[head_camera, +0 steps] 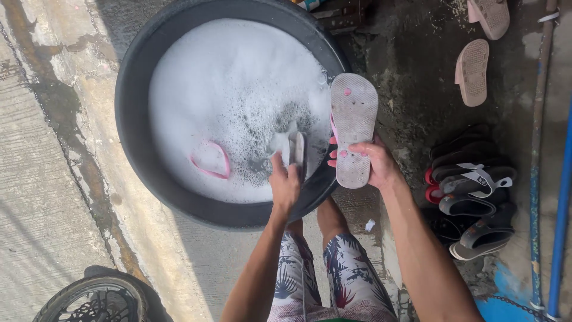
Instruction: The person is scrubbing a pair of pink and white flip-flops with a small brush in a basin of soapy water.
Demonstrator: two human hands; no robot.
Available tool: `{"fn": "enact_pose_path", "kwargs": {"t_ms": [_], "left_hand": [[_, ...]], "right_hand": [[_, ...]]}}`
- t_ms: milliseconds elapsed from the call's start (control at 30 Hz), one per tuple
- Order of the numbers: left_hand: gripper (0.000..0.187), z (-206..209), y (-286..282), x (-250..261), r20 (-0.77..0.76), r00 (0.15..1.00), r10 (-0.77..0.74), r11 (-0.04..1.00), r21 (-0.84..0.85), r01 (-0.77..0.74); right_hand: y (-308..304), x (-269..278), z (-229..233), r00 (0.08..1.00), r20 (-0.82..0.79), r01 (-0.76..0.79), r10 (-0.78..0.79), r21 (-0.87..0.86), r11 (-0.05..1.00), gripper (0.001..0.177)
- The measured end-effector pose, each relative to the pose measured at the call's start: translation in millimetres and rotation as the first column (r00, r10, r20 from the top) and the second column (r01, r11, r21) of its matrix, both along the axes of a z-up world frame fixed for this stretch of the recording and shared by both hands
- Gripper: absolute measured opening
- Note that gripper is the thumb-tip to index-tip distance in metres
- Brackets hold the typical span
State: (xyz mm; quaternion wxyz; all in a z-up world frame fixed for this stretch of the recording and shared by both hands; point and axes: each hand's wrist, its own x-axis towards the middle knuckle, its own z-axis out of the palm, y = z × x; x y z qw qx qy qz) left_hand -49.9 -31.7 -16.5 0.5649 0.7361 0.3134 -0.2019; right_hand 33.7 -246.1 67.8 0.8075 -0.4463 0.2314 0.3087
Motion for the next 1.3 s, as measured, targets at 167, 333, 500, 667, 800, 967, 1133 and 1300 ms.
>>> {"fn": "enact_pose_path", "kwargs": {"t_ms": [167,333,500,667,800,967,1133,1300], "left_hand": [[0.07,101,-45,28,0.435,0.891,-0.13,0.991,0.092,0.1],[0.068,95,-65,64,0.356,0.864,-0.357,0.924,0.271,0.27],[0.065,67,-59,77,0.394,0.843,-0.366,0.92,0.289,0.264],[0.065,72,-53,52,0.468,0.729,-0.5,0.863,0.333,0.379],[0.064,71,-60,68,0.404,0.845,-0.351,0.921,0.315,0.232],[0.061,45,-53,45,0.481,0.727,-0.491,0.863,0.382,0.33],[0.048,47,-56,48,0.492,0.69,-0.531,0.809,0.537,0.24],[0.056,49,-71,49,0.466,0.804,-0.37,0.926,0.251,0.281]], "right_hand": [[-11,-4,-26,0.996,-0.042,0.07,-0.073,-0.073,0.995,0.074],[-32,-9,-39,0.997,-0.059,0.038,-0.05,-0.187,0.982,0.082],[-50,-5,-50,0.992,-0.065,-0.111,0.109,-0.039,0.993,0.088],[-35,7,2,0.956,-0.285,0.056,-0.061,-0.027,0.998,0.07],[-49,4,-27,0.972,-0.16,-0.178,0.17,-0.037,0.983,0.081],[-59,1,-35,0.966,0.013,-0.254,0.26,-0.17,0.952,0.082],[-59,7,-36,0.964,-0.137,-0.235,0.228,-0.043,0.971,0.082],[-67,1,-35,0.951,-0.101,-0.293,0.292,0.004,0.956,0.087]]}}
